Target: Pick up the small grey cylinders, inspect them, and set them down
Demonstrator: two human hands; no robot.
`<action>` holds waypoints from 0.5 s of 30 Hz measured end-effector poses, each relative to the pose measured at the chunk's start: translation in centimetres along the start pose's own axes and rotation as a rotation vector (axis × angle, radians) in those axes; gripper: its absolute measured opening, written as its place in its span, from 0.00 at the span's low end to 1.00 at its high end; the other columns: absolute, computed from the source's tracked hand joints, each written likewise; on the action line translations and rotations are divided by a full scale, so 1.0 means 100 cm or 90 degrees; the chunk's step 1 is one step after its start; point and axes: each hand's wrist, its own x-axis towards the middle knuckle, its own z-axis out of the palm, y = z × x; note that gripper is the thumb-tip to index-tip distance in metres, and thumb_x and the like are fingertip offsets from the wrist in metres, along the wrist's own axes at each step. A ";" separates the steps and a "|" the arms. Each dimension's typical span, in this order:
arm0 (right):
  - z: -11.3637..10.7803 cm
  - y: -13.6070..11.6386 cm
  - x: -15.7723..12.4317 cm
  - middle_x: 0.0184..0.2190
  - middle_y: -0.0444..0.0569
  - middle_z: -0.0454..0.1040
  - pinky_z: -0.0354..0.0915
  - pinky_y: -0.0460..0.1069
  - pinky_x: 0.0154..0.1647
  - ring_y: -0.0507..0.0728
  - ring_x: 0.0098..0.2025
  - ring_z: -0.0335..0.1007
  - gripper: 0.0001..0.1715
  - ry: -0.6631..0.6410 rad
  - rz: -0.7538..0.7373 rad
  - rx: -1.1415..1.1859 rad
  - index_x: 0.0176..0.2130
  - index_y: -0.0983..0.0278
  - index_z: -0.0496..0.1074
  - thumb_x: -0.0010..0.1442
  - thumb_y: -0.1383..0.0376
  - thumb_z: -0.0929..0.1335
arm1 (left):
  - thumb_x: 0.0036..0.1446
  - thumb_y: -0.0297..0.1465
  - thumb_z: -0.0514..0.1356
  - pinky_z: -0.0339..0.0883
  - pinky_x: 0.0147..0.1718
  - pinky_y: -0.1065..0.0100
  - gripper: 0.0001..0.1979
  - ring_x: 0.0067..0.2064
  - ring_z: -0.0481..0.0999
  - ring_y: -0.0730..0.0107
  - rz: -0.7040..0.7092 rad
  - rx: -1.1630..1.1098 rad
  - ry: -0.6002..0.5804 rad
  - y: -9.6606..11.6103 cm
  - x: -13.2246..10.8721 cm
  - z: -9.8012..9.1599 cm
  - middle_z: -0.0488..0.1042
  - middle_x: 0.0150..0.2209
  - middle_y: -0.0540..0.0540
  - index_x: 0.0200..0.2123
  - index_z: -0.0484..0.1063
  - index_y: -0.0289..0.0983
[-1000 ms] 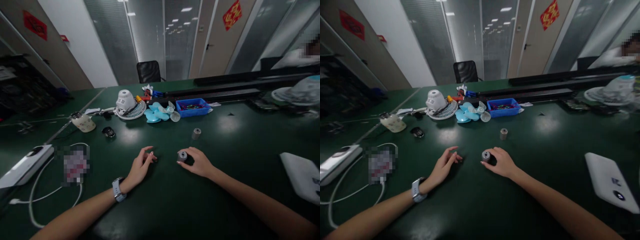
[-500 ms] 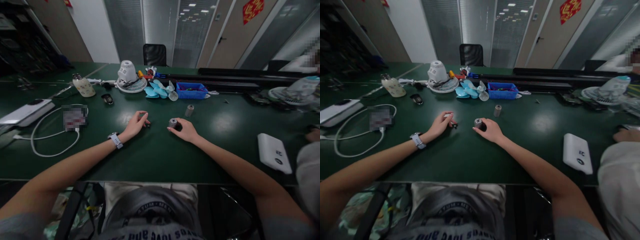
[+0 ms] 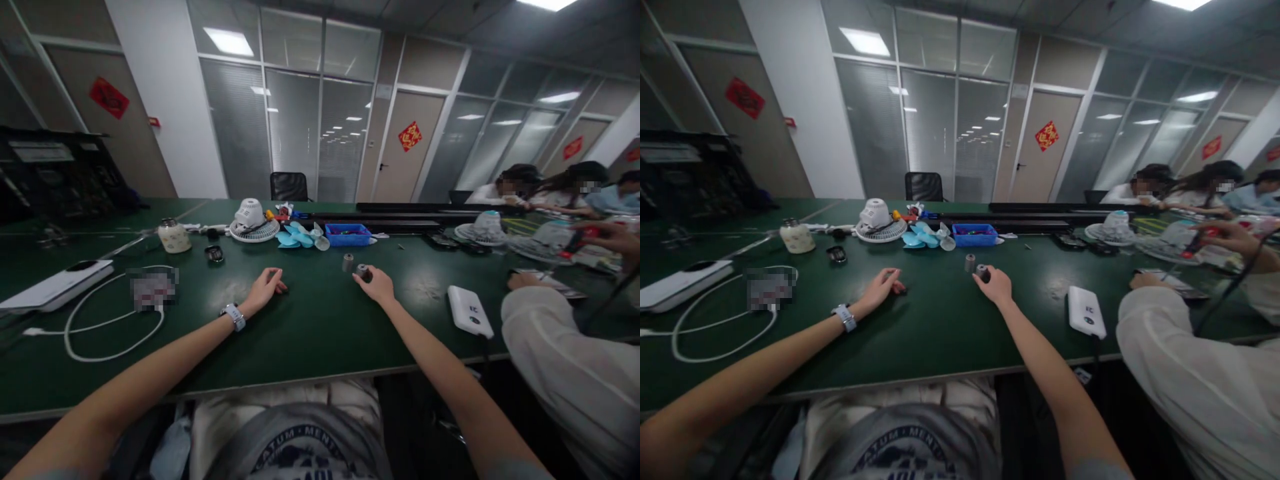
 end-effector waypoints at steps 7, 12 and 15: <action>0.013 0.012 0.012 0.36 0.54 0.74 0.62 0.50 0.36 0.58 0.37 0.70 0.29 -0.041 0.045 0.002 0.42 0.64 0.72 0.58 0.44 0.63 | 0.56 0.51 0.52 0.65 0.37 0.65 0.27 0.32 0.75 0.66 -0.018 0.013 -0.003 -0.003 -0.005 -0.001 0.79 0.30 0.44 0.48 0.65 0.35; 0.008 0.006 0.017 0.42 0.59 0.73 0.61 0.55 0.46 0.63 0.46 0.68 0.32 0.016 0.048 0.005 0.49 0.67 0.69 0.57 0.45 0.66 | 0.57 0.51 0.50 0.65 0.38 0.64 0.28 0.34 0.76 0.64 -0.032 0.014 -0.034 0.004 -0.010 -0.002 0.80 0.32 0.43 0.50 0.63 0.35; -0.003 -0.021 0.004 0.54 0.61 0.66 0.54 0.60 0.55 0.67 0.57 0.59 0.40 0.151 -0.047 0.010 0.58 0.67 0.62 0.55 0.46 0.68 | 0.58 0.51 0.50 0.66 0.38 0.64 0.27 0.33 0.76 0.66 -0.024 -0.009 -0.009 0.002 -0.009 -0.004 0.79 0.36 0.42 0.50 0.63 0.36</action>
